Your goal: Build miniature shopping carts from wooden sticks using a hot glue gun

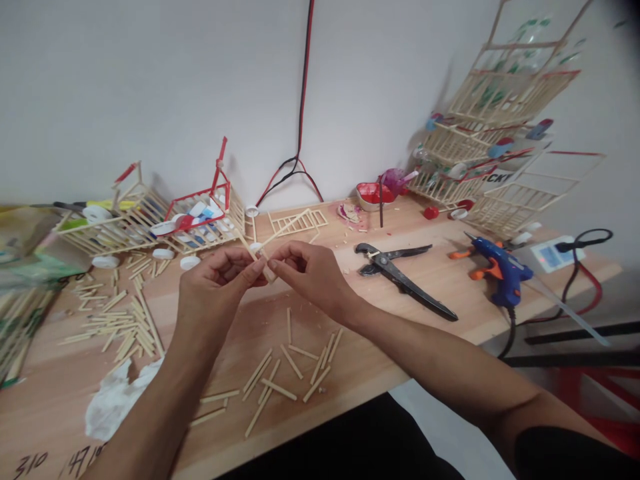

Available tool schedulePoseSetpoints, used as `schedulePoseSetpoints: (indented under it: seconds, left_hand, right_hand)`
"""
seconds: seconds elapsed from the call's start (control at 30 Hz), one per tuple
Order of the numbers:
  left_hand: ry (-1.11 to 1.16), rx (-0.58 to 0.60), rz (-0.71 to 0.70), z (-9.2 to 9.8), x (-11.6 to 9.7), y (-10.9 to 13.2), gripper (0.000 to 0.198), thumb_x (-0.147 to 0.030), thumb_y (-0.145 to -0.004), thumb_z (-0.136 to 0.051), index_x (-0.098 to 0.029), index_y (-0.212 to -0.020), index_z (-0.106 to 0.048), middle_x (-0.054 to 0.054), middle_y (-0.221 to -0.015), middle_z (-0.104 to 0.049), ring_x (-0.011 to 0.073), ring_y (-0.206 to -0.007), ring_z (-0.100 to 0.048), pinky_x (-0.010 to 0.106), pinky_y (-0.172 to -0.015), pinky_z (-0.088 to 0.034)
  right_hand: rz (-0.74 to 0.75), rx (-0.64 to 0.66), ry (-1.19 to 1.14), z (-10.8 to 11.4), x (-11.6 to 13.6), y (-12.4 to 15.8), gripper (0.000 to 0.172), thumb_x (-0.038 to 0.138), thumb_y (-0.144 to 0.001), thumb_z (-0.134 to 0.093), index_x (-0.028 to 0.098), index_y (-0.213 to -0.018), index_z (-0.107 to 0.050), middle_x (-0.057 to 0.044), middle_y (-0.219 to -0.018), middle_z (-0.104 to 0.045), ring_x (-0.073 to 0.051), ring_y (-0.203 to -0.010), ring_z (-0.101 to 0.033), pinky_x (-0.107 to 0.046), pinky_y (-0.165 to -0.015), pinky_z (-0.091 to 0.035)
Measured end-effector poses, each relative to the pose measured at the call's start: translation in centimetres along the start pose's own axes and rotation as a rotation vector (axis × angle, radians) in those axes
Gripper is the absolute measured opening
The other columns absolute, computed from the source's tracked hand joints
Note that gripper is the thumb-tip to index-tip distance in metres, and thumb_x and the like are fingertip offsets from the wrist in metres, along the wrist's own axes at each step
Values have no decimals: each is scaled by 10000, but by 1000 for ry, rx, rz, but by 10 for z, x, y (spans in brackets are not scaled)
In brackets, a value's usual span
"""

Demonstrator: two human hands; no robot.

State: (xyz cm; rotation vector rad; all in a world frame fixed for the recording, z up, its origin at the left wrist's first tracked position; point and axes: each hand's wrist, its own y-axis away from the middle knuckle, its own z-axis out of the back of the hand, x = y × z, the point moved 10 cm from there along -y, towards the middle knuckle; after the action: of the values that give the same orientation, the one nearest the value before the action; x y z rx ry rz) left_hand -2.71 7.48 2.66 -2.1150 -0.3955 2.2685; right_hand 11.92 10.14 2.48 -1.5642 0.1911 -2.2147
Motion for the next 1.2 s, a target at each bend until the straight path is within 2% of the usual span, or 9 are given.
schedulePoseSetpoints:
  seconds: [0.4,0.63,0.83,0.93,1.03,1.13,1.2]
  left_hand:
    - [-45,10,22,-2,-3,2,127,-257,-742,-741,-167,-814,-687,3,-720,-694,140,-660,-666,299,-691,-610]
    - [-9,-5,24,2,0,0,128,-262,-736,-741,-181,-809,-674,4,-733,-703,146,-661,-671,308,-688,-609]
    - [-38,-19,12,4,-2,-1,115,-250,-741,-736,-181,-810,-676,-12,-718,-687,134,-651,-662,292,-684,-603]
    - [-28,-56,4,8,-5,-1,112,-237,-731,-741,-181,-804,-677,-19,-702,-678,130,-641,-656,290,-684,-602]
    - [-19,-104,12,16,-8,-3,116,-244,-720,-749,-184,-783,-673,-18,-697,-674,129,-628,-650,299,-686,-604]
    - [-20,-101,31,22,-7,-7,145,-264,-698,-768,-185,-766,-668,-19,-669,-664,130,-597,-644,306,-667,-603]
    - [-2,-56,49,23,-3,-11,164,-268,-683,-781,-185,-768,-668,-20,-654,-661,128,-578,-641,292,-635,-596]
  right_hand:
    - [-8,17,9,-1,0,1,219,364,-851,-621,159,-815,-688,50,-593,-494,-78,-558,-406,-224,-545,-311]
    - [3,20,8,-1,0,0,228,331,-893,-558,158,-813,-682,15,-677,-599,-86,-590,-445,-235,-575,-327]
    - [15,-15,19,6,5,0,244,342,-903,-550,154,-864,-701,30,-635,-544,-83,-558,-401,-239,-546,-307]
    - [17,-66,29,17,9,1,229,341,-902,-552,169,-912,-703,54,-572,-436,-84,-531,-357,-238,-534,-295]
    - [2,-179,1,41,9,-2,217,363,-897,-557,176,-874,-665,58,-565,-378,-90,-532,-346,-240,-537,-307]
    - [14,-370,-59,75,4,-7,228,413,-887,-567,189,-901,-613,27,-666,-464,-102,-601,-405,-240,-567,-347]
    - [15,-437,-101,90,-3,-12,280,456,-868,-586,194,-965,-600,-3,-779,-529,-109,-667,-451,-237,-584,-367]
